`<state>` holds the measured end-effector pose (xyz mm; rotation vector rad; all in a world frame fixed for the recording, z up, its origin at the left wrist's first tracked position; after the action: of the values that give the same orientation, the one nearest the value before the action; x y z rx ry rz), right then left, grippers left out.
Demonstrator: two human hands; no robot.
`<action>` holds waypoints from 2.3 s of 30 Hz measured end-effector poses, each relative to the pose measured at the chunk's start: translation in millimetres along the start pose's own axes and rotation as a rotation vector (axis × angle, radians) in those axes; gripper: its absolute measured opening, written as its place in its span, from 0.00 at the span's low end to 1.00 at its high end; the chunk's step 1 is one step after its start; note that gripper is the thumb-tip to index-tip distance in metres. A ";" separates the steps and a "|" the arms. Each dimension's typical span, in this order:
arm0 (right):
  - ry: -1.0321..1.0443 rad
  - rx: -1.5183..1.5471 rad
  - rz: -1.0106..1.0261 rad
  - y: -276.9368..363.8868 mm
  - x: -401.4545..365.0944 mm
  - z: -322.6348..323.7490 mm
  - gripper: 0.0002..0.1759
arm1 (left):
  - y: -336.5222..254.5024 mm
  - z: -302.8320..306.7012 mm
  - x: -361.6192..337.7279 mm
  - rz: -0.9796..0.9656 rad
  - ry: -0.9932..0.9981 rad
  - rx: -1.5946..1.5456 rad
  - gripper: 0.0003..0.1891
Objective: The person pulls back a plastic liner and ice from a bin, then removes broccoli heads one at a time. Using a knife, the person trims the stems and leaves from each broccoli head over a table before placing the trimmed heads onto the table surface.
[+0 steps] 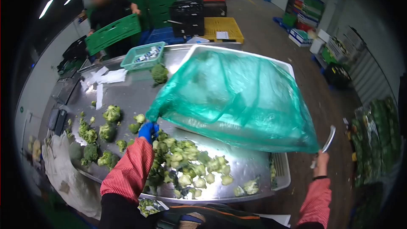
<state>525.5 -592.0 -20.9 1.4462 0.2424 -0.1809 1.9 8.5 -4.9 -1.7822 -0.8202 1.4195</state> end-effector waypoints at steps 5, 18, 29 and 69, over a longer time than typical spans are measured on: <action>-0.178 0.092 0.045 17.1 21.6 51.8 0.15 | 14.9 78.7 74.7 -0.259 -0.088 0.367 0.11; 0.217 -1.003 0.907 212.9 -4.1 -156.5 0.16 | -148.1 -202.7 -47.3 -0.568 0.188 1.724 0.24; -0.076 -0.414 1.262 335.9 -27.1 -243.0 0.23 | -265.2 -271.5 -54.7 -1.957 -0.105 0.802 0.30; 0.547 -0.912 1.037 223.1 9.0 -221.3 0.15 | -149.7 -244.4 63.0 -1.372 0.474 1.565 0.16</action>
<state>581.7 -345.8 166.4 0.5333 -0.0241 1.0570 246.1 109.3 122.9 -0.0689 -0.2414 0.2737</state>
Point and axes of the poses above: each hand's wrist, its own x-axis towards the middle knuckle, its own z-axis out of the back of the hand, y = z × x, the point moved 1 cm from there along x, towards the middle knuckle, and after that the axes turned 3 degrees about z, right-handed, at the moved point
